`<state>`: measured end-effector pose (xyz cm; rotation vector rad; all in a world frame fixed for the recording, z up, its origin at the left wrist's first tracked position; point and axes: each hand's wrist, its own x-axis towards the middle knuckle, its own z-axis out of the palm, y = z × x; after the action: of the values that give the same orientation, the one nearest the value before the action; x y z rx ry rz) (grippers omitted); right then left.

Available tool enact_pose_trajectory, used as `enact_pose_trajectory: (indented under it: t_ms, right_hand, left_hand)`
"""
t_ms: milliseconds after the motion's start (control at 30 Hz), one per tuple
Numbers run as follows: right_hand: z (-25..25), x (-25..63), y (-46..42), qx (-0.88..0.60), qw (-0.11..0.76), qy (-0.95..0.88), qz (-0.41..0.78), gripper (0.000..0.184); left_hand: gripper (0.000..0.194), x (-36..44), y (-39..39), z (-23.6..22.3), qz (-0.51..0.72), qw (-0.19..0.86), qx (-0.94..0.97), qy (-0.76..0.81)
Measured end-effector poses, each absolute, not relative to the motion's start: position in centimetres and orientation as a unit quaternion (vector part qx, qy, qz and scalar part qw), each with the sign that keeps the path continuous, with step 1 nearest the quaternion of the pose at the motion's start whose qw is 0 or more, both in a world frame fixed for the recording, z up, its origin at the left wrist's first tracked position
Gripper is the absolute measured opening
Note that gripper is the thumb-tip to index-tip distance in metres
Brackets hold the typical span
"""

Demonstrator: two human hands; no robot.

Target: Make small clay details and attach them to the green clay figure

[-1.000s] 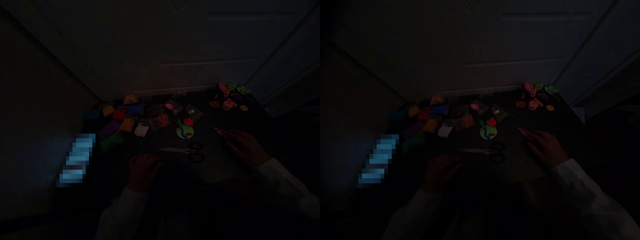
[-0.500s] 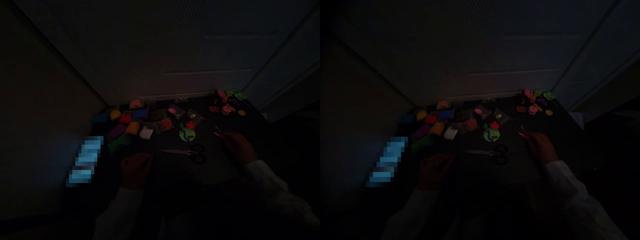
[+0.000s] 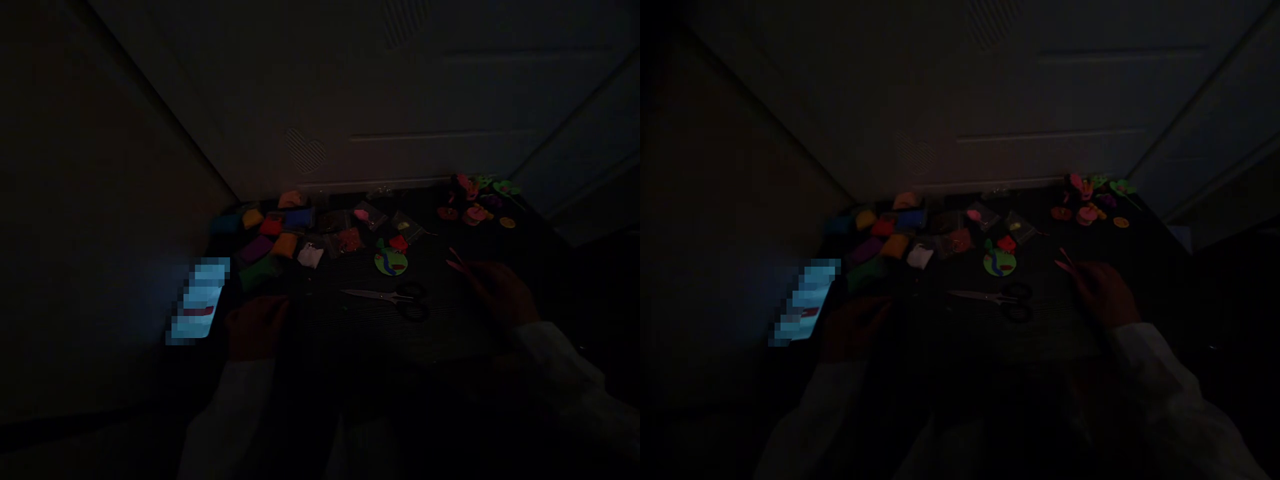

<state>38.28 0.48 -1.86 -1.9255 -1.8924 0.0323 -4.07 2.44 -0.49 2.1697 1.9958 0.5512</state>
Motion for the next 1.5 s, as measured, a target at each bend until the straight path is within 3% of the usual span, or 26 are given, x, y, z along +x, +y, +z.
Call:
enact_pose_trajectory:
  t_ms: [333, 633, 967, 1133, 1500]
  right_hand:
    - [-2.0, 38.5, 0.3, -0.710, 0.193, -0.677, 0.015, 0.026]
    - [-1.7, 38.4, 0.1, -0.721, 0.190, -0.666, 0.018, 0.027]
    - [-1.6, 38.1, 0.1, -0.727, 0.202, -0.656, 0.025, 0.030]
    - [-1.6, 38.2, 0.0, -0.731, 0.194, -0.654, 0.027, 0.031]
    - [-0.1, 37.5, -0.3, -0.775, 0.145, -0.615, 0.012, 0.045]
  left_hand:
    - [0.023, -0.4, 5.1, -1.2, 0.205, 0.066, 0.712, 0.668]
    - [0.024, -0.4, 6.4, -0.2, 0.129, 0.096, 0.738, 0.656]
    - [0.026, 2.6, 4.9, 2.1, 0.238, 0.104, 0.677, 0.689]
    - [0.023, 2.8, 5.3, 3.3, 0.224, 0.113, 0.672, 0.697]
    - [0.021, 4.6, 9.2, 2.9, 0.191, 0.106, 0.796, 0.565]
